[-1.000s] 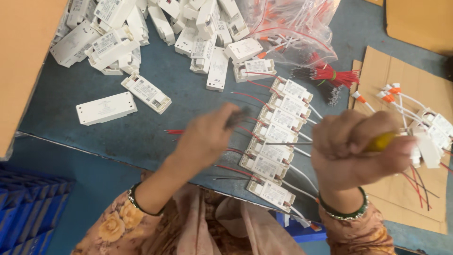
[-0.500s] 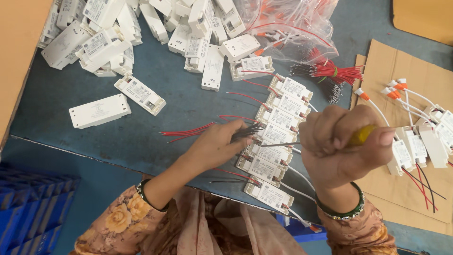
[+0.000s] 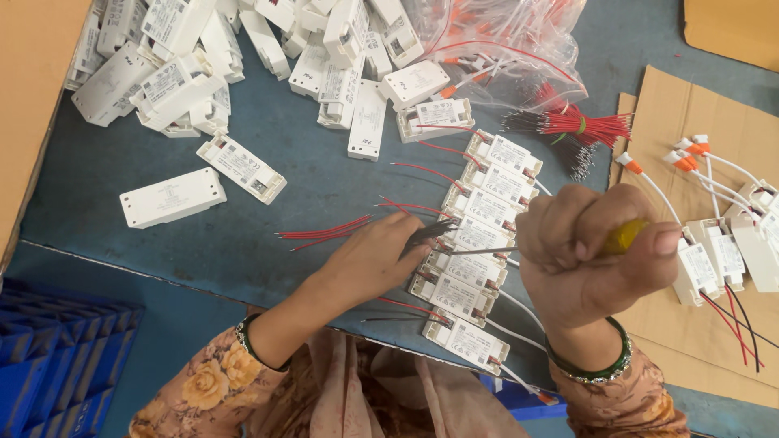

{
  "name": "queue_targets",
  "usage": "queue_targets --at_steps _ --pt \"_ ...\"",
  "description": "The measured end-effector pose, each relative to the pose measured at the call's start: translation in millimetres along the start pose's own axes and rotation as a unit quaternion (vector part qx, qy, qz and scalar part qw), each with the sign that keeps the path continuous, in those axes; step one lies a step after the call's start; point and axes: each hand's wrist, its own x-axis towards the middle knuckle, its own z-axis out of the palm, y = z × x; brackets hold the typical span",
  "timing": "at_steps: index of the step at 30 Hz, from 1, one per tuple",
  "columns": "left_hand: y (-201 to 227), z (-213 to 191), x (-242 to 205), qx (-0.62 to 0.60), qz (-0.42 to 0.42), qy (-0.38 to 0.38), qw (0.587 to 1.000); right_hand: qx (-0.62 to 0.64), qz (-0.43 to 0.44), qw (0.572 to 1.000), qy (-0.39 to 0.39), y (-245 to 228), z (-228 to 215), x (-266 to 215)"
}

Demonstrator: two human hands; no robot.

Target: The person organizes a row of led drivers, uses a screwdriver to tighten components on each driver one at a time, and then gathers and counts bunches of wires by hand.

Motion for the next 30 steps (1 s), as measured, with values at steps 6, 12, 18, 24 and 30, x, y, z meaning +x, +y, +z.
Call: queue_targets --at_steps 6,12,18,24,30 --pt "1.3 0.2 0.4 0.004 -0.003 0.008 1.000 0.000 0.002 1.000 0.002 1.8 2.3 -1.3" --pt "1.9 3.8 5.3 0.042 0.002 0.007 0.999 -0.011 -0.003 1.000 -0.019 4.3 5.3 1.2" --pt "-2.5 9.9 8.2 0.061 0.008 0.010 0.998 -0.047 0.006 0.998 -0.032 5.6 8.9 -3.5" --pt "-2.8 15.6 11.6 0.080 0.003 0.006 0.997 0.009 0.011 0.998 -0.064 10.4 4.0 -4.4" --pt "-2.0 20.7 8.9 0.063 -0.001 0.027 0.998 -0.068 -0.036 0.996 -0.043 12.7 10.1 -5.4"
